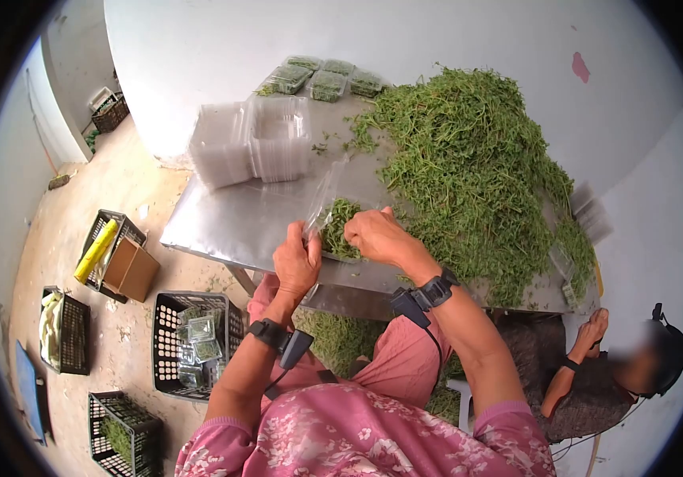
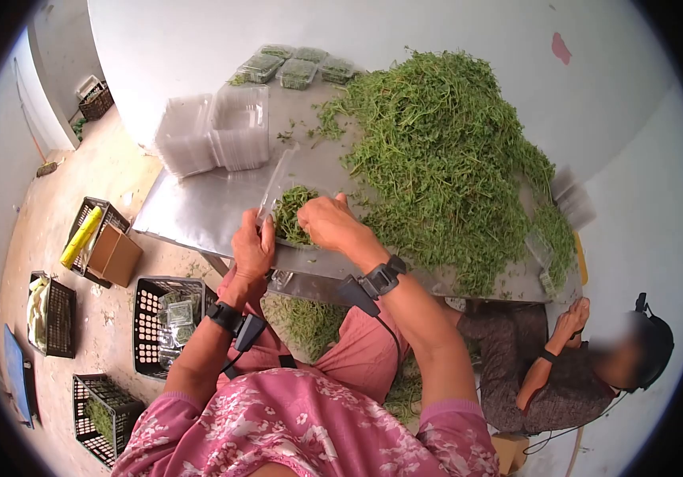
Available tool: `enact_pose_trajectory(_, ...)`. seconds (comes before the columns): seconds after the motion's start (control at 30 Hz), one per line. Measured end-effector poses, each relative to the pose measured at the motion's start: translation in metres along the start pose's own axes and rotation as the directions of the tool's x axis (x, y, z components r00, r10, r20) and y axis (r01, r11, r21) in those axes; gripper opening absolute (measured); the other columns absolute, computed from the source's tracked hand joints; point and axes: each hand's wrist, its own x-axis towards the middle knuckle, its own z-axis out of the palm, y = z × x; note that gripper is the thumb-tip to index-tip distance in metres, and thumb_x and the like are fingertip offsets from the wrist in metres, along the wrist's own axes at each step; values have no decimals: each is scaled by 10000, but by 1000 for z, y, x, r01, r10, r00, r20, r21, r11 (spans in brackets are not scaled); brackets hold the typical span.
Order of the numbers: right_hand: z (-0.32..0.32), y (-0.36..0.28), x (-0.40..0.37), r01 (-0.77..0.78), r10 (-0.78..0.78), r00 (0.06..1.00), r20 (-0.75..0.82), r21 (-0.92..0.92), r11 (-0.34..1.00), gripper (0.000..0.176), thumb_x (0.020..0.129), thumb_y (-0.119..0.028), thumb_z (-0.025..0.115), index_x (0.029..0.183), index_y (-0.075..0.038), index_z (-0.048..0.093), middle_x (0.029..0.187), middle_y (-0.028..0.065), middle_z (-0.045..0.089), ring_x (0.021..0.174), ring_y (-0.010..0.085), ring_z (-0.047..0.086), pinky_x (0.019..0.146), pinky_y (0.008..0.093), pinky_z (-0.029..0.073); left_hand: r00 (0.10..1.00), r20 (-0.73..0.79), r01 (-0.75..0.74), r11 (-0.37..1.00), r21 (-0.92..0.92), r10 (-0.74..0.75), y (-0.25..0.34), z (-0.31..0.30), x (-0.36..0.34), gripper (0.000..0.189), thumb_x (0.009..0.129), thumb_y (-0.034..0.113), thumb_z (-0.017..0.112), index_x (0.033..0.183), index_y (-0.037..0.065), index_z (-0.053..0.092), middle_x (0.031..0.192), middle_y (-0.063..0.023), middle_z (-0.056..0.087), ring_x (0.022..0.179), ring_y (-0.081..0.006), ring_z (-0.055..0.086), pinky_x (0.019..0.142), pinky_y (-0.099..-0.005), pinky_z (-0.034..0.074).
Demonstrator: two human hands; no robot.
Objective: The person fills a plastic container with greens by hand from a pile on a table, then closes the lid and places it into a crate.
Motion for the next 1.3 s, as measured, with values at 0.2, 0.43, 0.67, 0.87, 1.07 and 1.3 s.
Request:
enact_pose_trajectory(0.2,-10,14,-39,2,92,910,-404,226,974,188,808,-96,658,971,-2,648,867,137,634,794,287,628,704,391,478,1000,1,-21,1000,2,21,1,-1,0,206,914,233,560,1047,83,517,684,-189,628,656,-424,615,586,-495,467)
enact_pose_trajectory(0.43,32,30,-54,-153,335,907,-257,539,828,185,845,-65,651,994,32,600,927,110,654,640,153,626,591,319,495,1000,-11,-20,1000,-3,20,3,-2,1,212,913,226,564,1060,78,521,692,-192,632,658,-420,618,586,-482,474)
enact_pose_trajectory(0.67,19,25,-47,-54,277,889,-364,517,854,72,837,-14,627,887,25,591,733,78,629,621,131,595,574,303,472,1000,-4,-24,1000,-4,24,1,-1,0,217,906,216,565,1065,72,529,695,-189,638,659,-418,622,593,-480,478)
enact_pose_trajectory(0.87,-3,5,-14,158,-21,866,-499,235,959,132,777,32,618,904,15,587,798,168,611,756,319,612,683,386,480,1000,-5,-16,1000,10,16,2,-2,1,216,905,224,562,1058,74,531,694,-191,636,663,-421,621,598,-487,477)
enact_pose_trajectory(1.07,26,1,26,112,4,847,-532,186,976,207,763,63,589,953,2,533,933,200,572,911,427,561,751,477,463,1000,3,5,1000,6,-5,3,-3,1,227,907,231,562,1068,74,531,684,-188,630,653,-423,614,596,-491,470)
enact_pose_trajectory(1.3,40,3,29,90,-36,902,-431,106,990,77,820,28,508,850,-7,570,904,165,579,872,407,575,750,473,448,1000,-11,-24,1000,-5,24,-6,6,-1,248,917,225,557,1102,66,516,661,-175,614,624,-415,605,574,-489,458)
